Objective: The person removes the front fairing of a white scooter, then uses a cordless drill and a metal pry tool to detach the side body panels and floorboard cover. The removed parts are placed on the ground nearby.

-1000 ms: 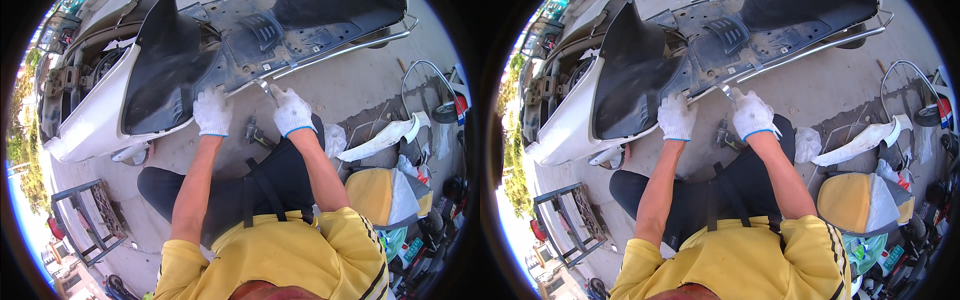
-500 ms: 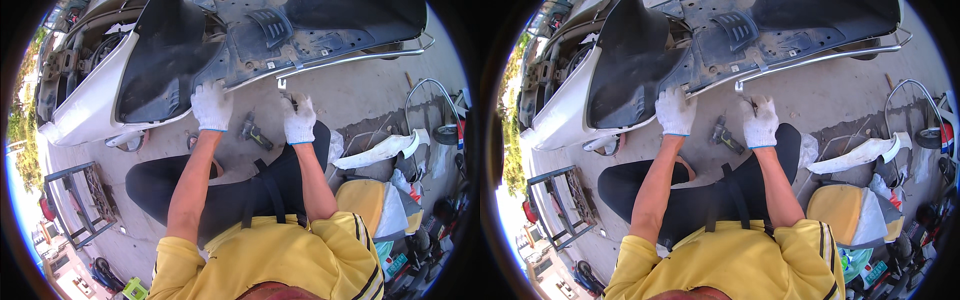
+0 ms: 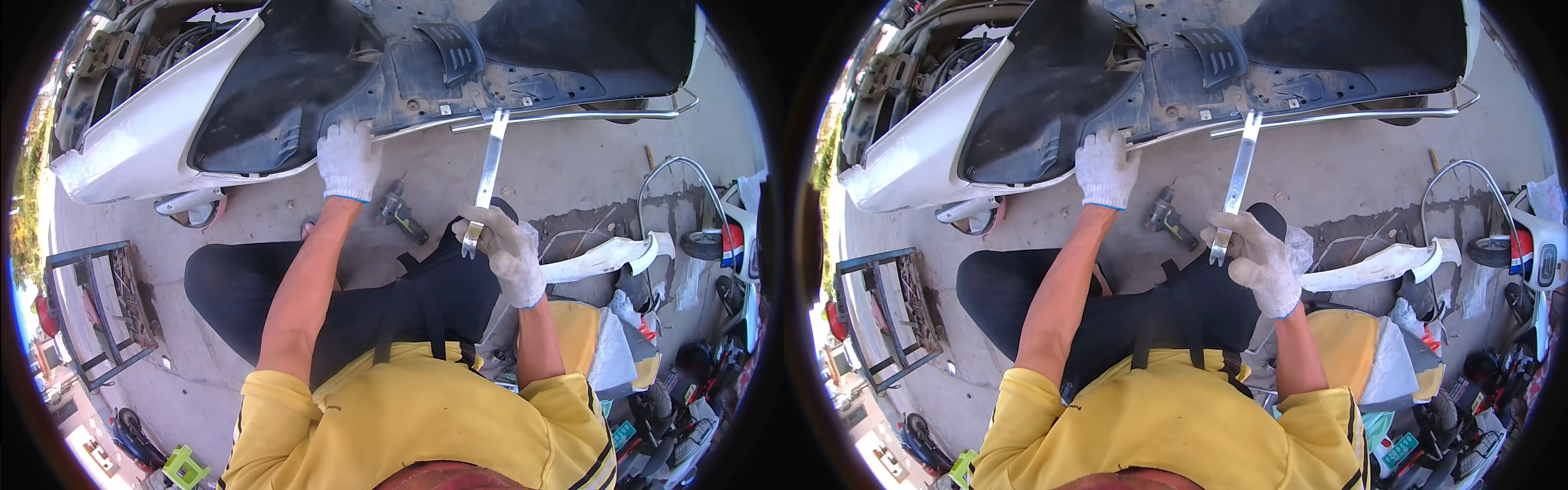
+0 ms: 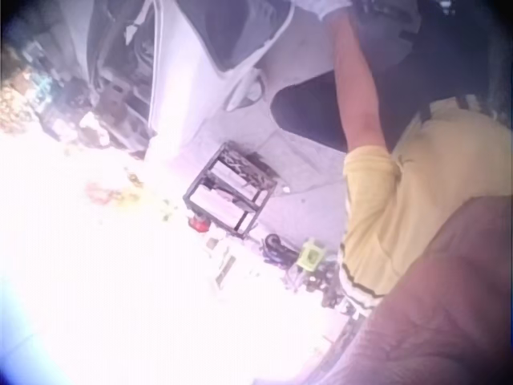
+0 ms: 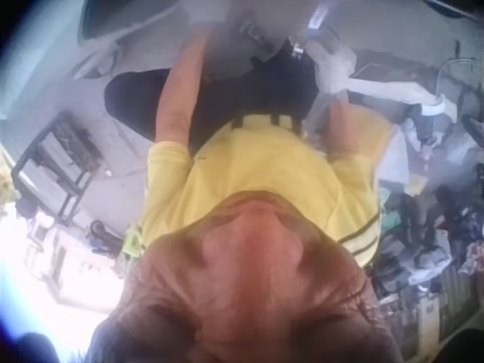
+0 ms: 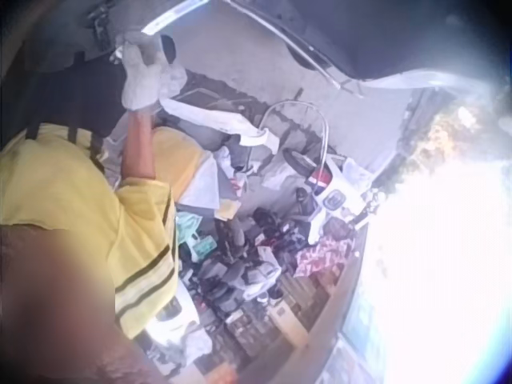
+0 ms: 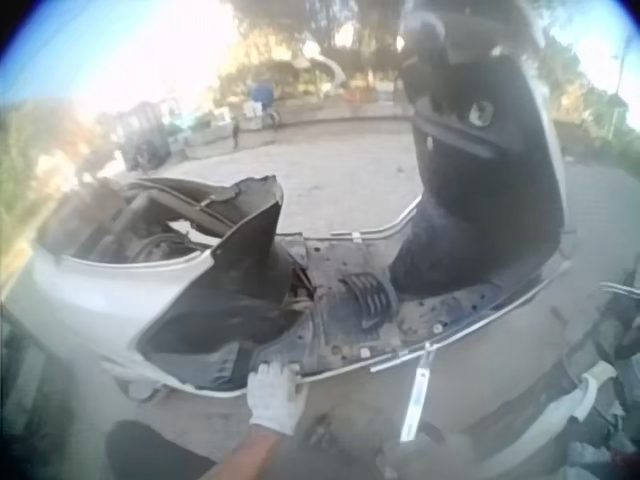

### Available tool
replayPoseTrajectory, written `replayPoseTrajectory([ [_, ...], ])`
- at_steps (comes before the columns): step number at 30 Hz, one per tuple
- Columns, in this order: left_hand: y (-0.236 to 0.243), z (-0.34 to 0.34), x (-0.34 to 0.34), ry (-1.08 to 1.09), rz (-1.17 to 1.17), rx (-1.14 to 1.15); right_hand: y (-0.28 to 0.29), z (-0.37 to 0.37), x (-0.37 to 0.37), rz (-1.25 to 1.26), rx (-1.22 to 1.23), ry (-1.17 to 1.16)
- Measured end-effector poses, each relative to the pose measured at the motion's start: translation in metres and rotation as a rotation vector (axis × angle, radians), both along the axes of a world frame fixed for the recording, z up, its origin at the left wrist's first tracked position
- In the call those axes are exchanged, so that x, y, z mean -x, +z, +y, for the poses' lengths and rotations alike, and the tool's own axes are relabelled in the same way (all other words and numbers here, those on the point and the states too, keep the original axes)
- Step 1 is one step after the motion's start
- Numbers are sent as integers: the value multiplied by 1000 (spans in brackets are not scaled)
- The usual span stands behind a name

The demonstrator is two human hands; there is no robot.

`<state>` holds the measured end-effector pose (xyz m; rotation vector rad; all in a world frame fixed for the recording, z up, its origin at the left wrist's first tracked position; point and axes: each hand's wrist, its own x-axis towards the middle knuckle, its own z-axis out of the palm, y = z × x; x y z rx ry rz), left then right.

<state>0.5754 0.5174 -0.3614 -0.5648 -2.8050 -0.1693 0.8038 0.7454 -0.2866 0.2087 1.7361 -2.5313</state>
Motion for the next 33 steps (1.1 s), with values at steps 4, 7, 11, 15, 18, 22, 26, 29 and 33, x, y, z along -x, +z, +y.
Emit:
replayPoseTrajectory([
  [4,-1,-3,-1,-6,37,-4,-20,-8,10,-268,-302,-347],
  [7,-3,-2,0,-7,18,-20,-14,-25,22,-206,-60,-413],
  [11,-5,-7,3,-58,49,-50,-68,-30,25,-84,-950,-404],
  [15,-8,-10,5,-81,63,-69,-77,-41,28,-139,-1364,-320],
  [18,-13,-13,6,-102,81,-86,-73,-48,41,-248,-1494,-260],
  [22,-13,-13,6,-119,50,-115,-72,-58,45,-286,-1661,-310],
  [26,-14,-16,8,-134,61,-114,-75,-59,47,-264,-1676,-340],
  [29,-14,-18,9,-126,27,-91,-76,-58,49,-261,-1739,-304],
  [33,-11,-18,8,-126,28,-89,-70,-68,52,-326,-1787,-218],
])
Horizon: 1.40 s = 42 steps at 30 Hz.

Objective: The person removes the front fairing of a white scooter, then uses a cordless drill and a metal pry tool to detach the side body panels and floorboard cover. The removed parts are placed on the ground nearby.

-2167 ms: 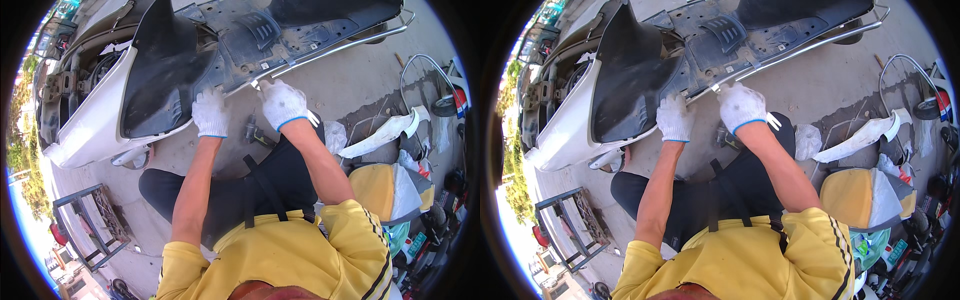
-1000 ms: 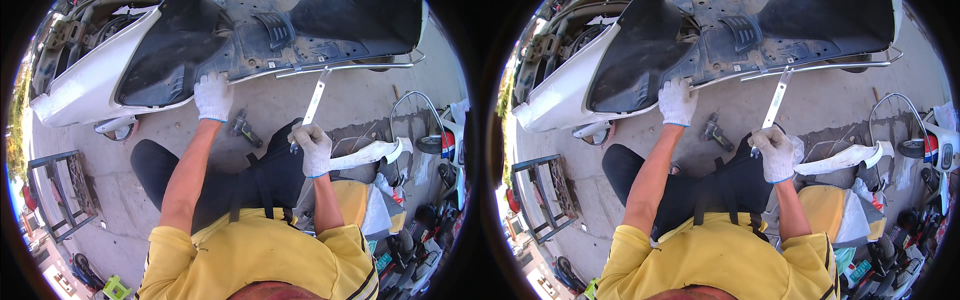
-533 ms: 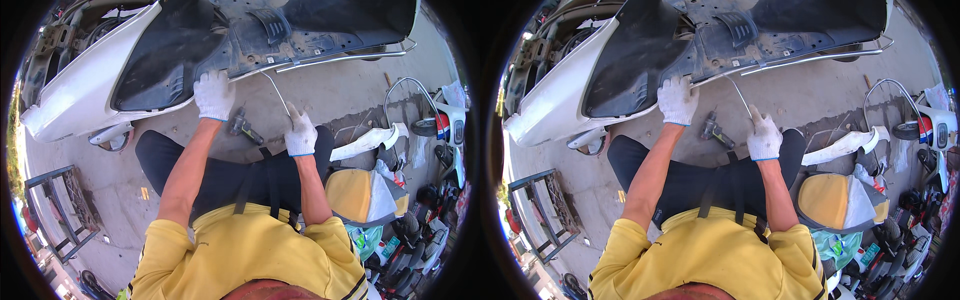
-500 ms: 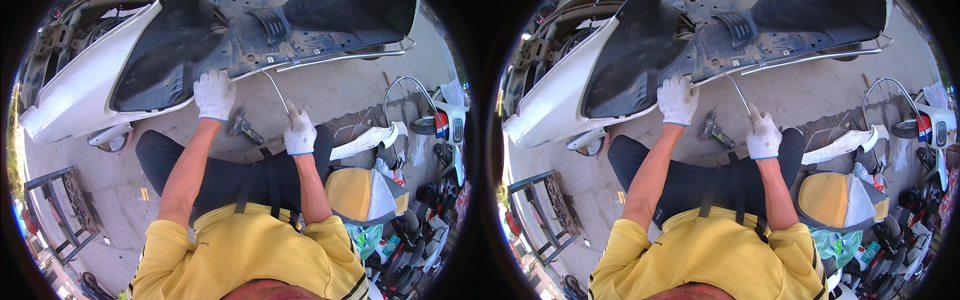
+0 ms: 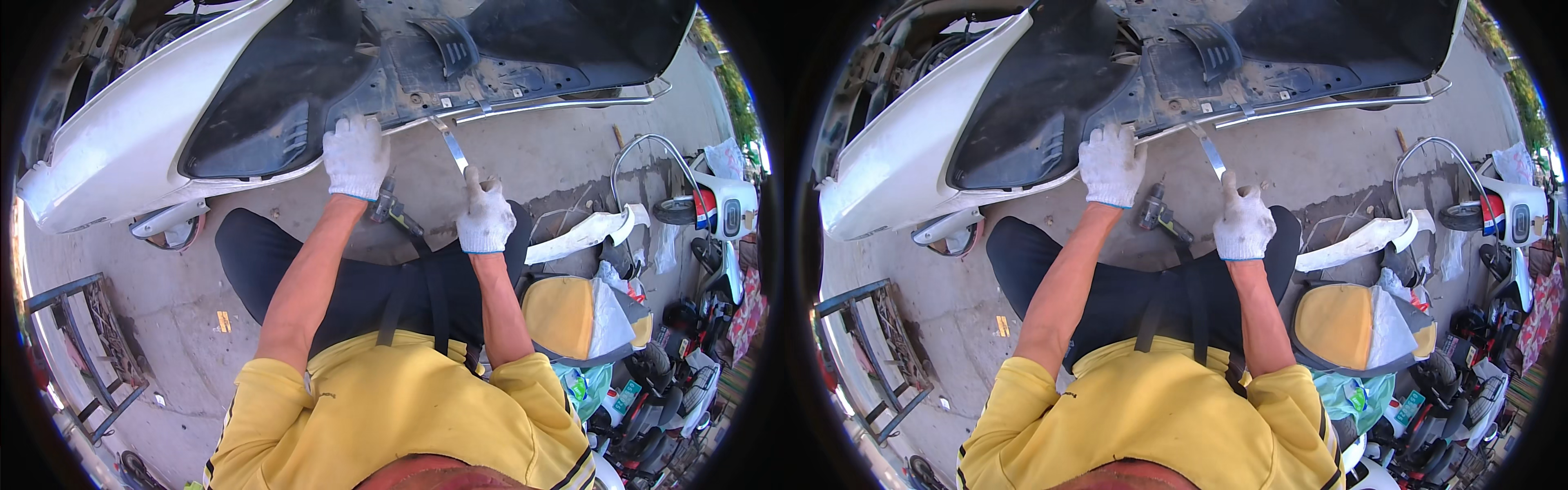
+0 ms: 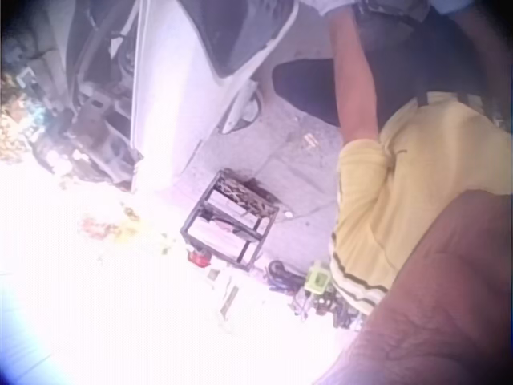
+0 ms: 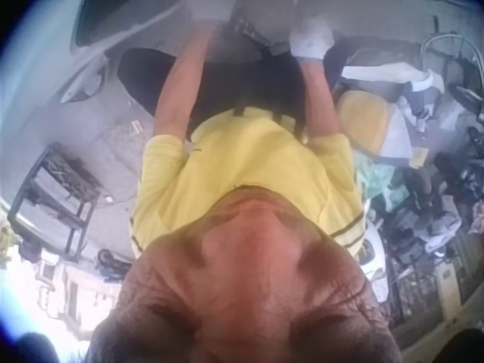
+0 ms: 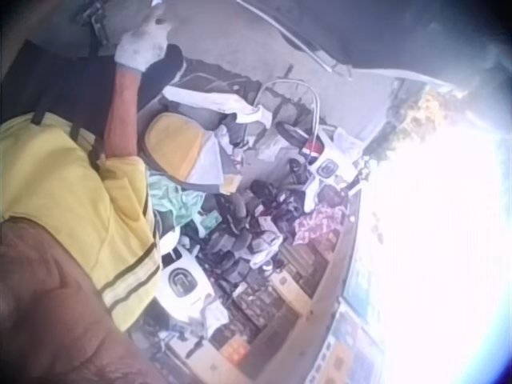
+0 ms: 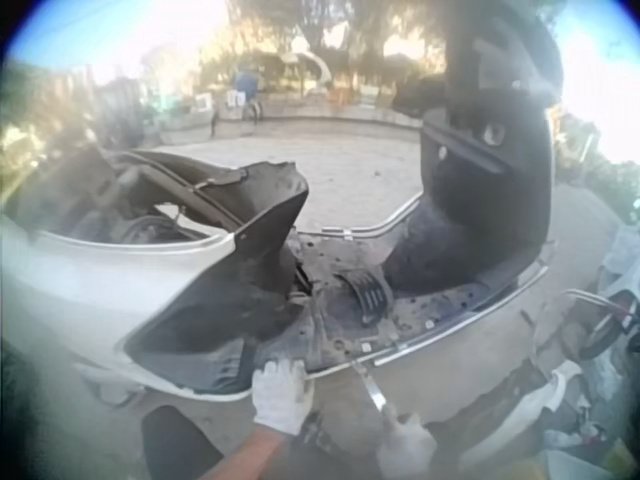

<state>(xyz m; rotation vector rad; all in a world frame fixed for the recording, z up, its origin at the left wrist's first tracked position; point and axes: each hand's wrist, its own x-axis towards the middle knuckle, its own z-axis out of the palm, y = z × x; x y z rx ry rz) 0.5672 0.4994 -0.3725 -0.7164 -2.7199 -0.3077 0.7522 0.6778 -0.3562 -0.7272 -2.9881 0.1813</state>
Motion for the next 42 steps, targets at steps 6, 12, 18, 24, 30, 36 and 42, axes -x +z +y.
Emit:
replayPoseTrajectory([
  [6,-1,2,1,-15,-15,3,-2,-17,13,-117,70,-30],
  [12,5,-5,1,-12,-32,22,83,21,78,-177,-125,244],
  [18,3,-3,-3,-96,-8,-41,100,80,204,-559,-123,472],
  [24,19,-7,-3,-165,-118,-14,86,86,105,-370,-103,254],
  [30,20,-10,-5,-153,-98,28,82,112,6,53,47,-92],
  [36,16,-4,-1,-193,-28,25,49,155,5,-18,-87,-226],
  [42,15,-5,1,-168,-34,53,51,162,45,-100,-218,-137],
])
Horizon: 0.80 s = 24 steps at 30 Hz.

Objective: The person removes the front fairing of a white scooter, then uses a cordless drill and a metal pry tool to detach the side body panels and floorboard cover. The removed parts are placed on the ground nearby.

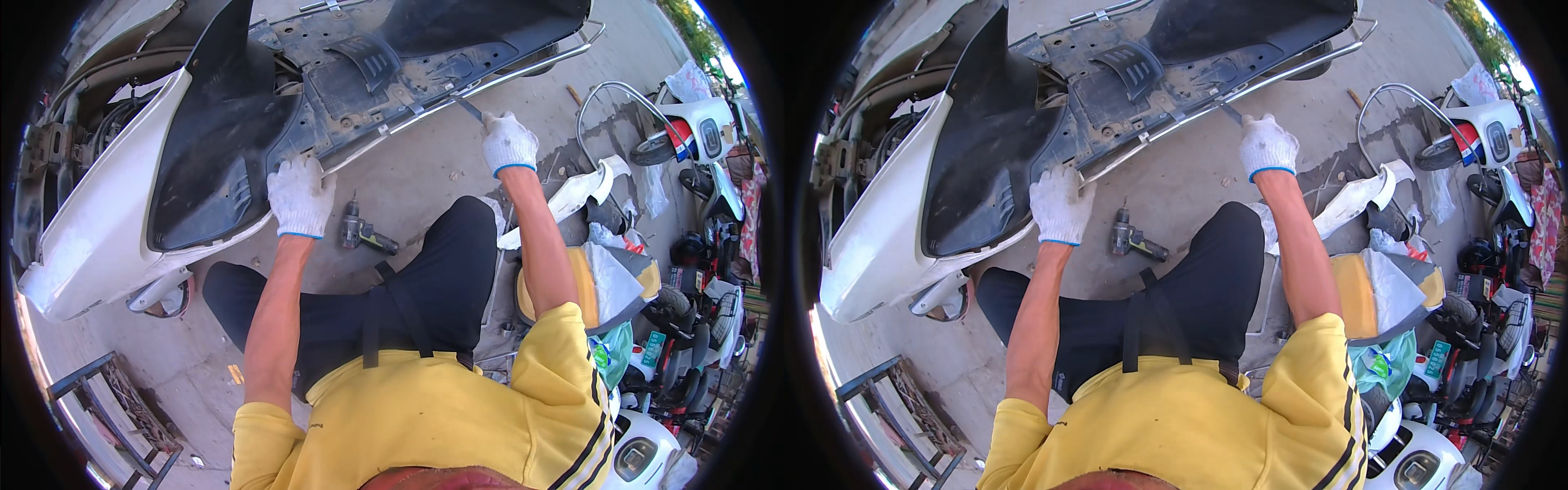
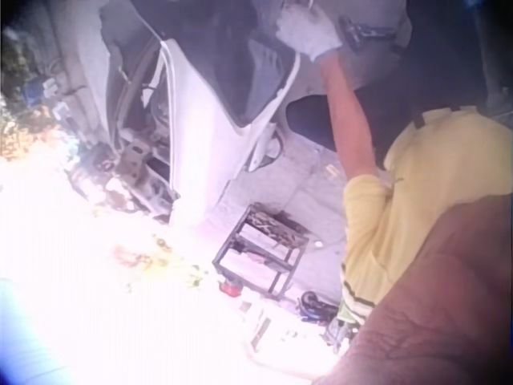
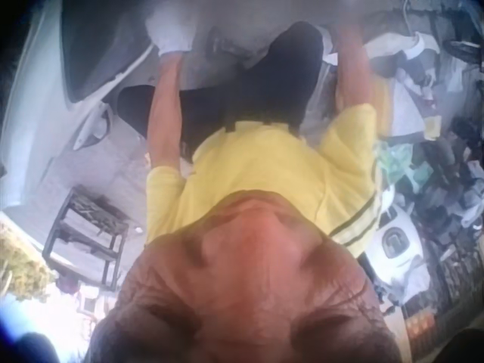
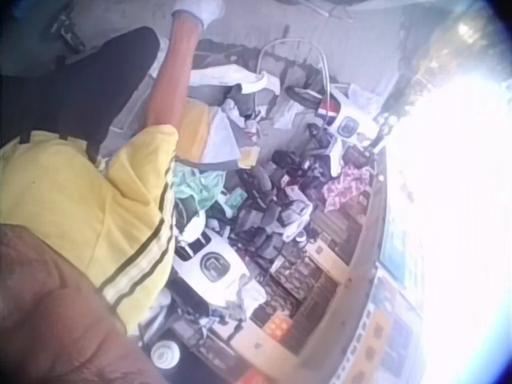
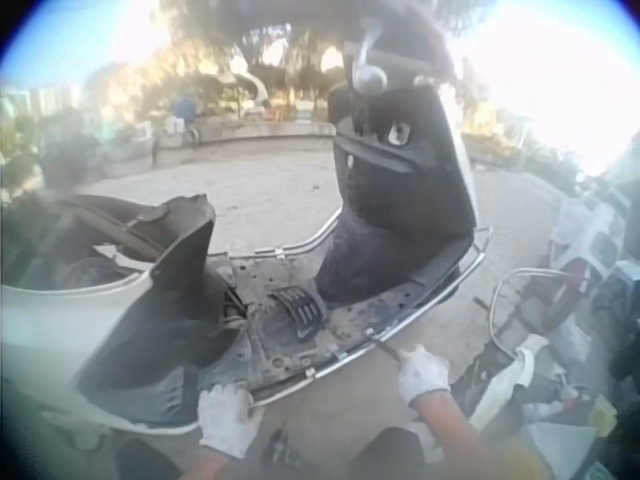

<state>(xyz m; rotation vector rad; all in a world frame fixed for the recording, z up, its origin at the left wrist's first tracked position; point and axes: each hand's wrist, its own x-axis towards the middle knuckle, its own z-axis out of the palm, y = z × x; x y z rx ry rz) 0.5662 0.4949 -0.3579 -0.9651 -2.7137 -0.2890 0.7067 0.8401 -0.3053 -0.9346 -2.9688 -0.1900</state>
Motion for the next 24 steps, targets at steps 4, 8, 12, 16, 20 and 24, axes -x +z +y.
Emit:
replayPoseTrajectory([
  [4,-1,2,1,13,-6,-7,20,1,28,-98,-3,23],
  [8,2,-1,2,10,19,-16,56,19,89,-302,-7,214],
  [12,2,7,5,-42,-12,-62,70,57,154,-521,-16,280],
  [16,5,-6,9,-27,-22,-12,99,49,117,-296,-54,217],
  [20,3,-3,4,-61,14,22,21,87,-17,261,35,-6],
  [24,1,17,-6,-134,-34,101,-152,75,-101,489,579,-409],
])
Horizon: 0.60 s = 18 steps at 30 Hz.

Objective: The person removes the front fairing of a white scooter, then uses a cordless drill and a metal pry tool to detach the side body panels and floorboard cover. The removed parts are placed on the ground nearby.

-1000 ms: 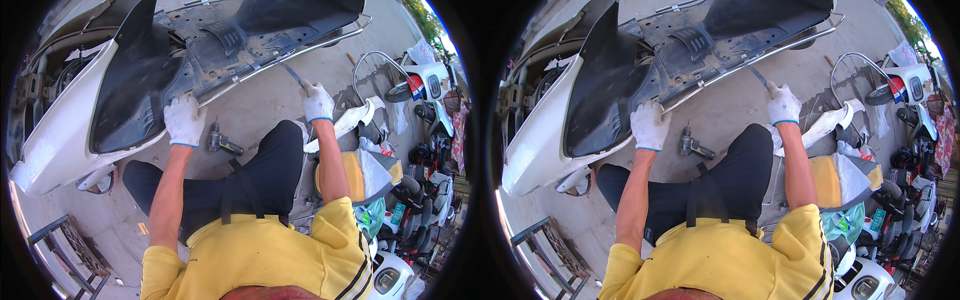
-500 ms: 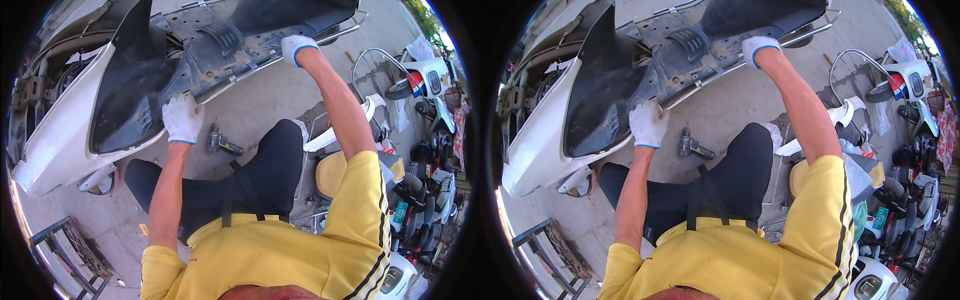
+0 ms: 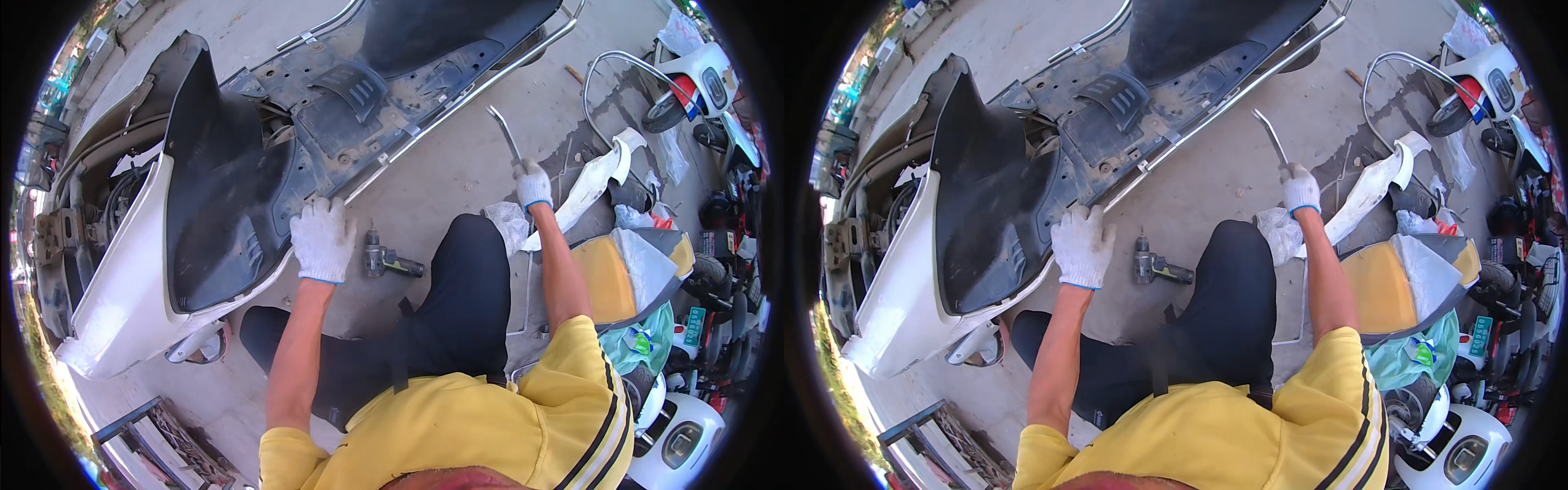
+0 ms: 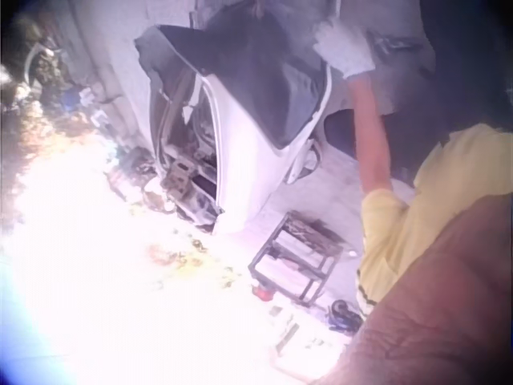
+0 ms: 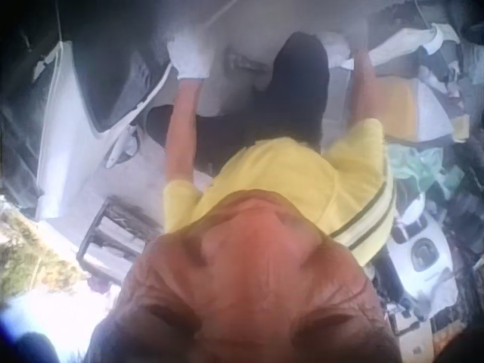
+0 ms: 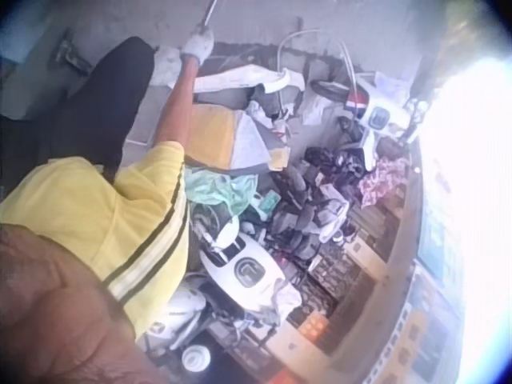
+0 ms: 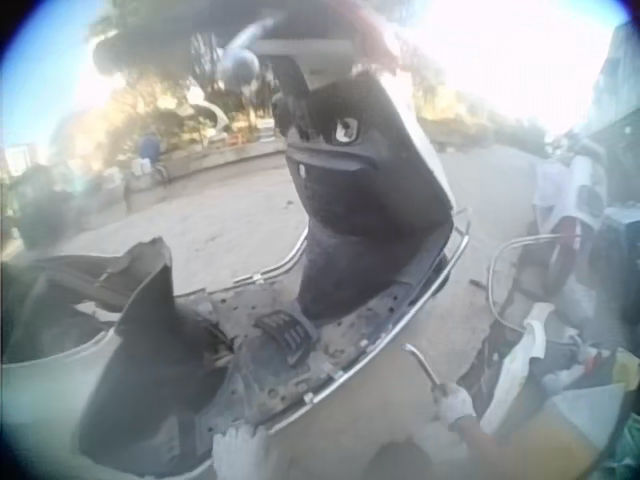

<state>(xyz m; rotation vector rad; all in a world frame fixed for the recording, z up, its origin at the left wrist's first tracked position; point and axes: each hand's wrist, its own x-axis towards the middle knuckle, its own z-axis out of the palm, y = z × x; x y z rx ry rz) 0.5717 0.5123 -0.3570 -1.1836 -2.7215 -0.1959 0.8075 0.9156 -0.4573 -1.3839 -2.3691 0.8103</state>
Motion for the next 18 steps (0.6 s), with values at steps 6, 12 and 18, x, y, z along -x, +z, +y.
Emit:
replayPoseTrajectory([
  [6,-10,10,8,-31,68,1,-150,-64,19,-334,265,24],
  [12,-9,23,16,-74,77,36,-76,-22,154,767,881,-306],
  [18,-6,35,10,-84,74,139,-47,37,239,1559,1373,-37],
])
